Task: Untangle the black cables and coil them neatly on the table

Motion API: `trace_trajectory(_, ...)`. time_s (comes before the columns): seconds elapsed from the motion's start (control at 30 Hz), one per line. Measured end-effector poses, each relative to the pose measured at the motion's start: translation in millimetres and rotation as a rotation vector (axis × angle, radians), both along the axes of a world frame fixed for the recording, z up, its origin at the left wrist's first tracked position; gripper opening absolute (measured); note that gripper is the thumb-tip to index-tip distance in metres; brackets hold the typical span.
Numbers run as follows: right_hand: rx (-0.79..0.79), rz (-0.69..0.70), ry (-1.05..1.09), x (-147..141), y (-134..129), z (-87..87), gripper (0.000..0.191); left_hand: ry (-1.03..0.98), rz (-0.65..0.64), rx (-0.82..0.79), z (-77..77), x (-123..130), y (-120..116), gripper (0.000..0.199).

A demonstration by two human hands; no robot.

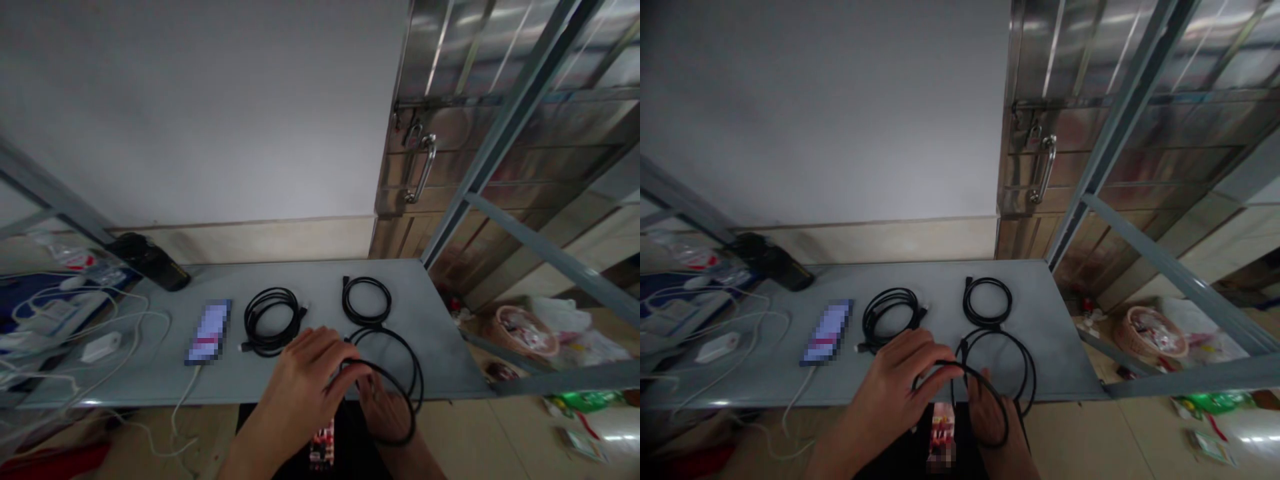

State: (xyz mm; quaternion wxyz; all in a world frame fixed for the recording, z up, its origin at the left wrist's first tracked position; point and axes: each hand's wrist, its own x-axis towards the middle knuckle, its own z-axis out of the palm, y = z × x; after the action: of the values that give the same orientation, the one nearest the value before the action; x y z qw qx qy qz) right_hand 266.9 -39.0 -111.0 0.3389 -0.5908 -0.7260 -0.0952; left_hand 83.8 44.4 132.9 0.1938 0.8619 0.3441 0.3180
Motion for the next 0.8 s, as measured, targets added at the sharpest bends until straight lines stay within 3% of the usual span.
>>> trace_trajectory(0.07, 0.012, 0.017, -0.044, -9, -2, 7.2, 0.034, -0.037, 0.002, -0.049, -7.0, 10, 15, 0.020)
trace_trajectory(0.17, -0.019, 0.115, -0.061, -18, -10, 26.5, 0.020, -0.063, 0.081, -0.182, -35.0, 23, 44, 0.022)
trace_trajectory(0.27, -0.013, 0.243, -0.005, -16, -18, 50.2, 0.035, 0.045, 0.208, -0.351, -74.4, 29, 66, 0.029)
trace_trajectory(0.37, 0.035, 0.293, -0.003, -5, -21, 67.2, 0.040, 0.150, 0.285, -0.460, -107.4, 27, 69, 0.028)
trace_trajectory(0.43, 0.098, 0.266, -0.001, 2, -20, 71.3, 0.037, 0.187, 0.302, -0.506, -121.6, 21, 62, 0.026)
trace_trajectory(0.57, 0.180, 0.215, 0.037, 9, -20, 66.5, 0.041, 0.258, 0.286, -0.551, -136.1, 8, 41, 0.021)
trace_trajectory(0.7, 0.189, 0.165, 0.114, 5, -23, 60.0, 0.066, 0.381, 0.267, -0.552, -140.3, 2, 23, 0.031)
trace_trajectory(0.8, 0.155, 0.123, 0.199, 2, -22, 63.3, 0.056, 0.416, 0.222, -0.564, -136.1, 1, 10, 0.037)
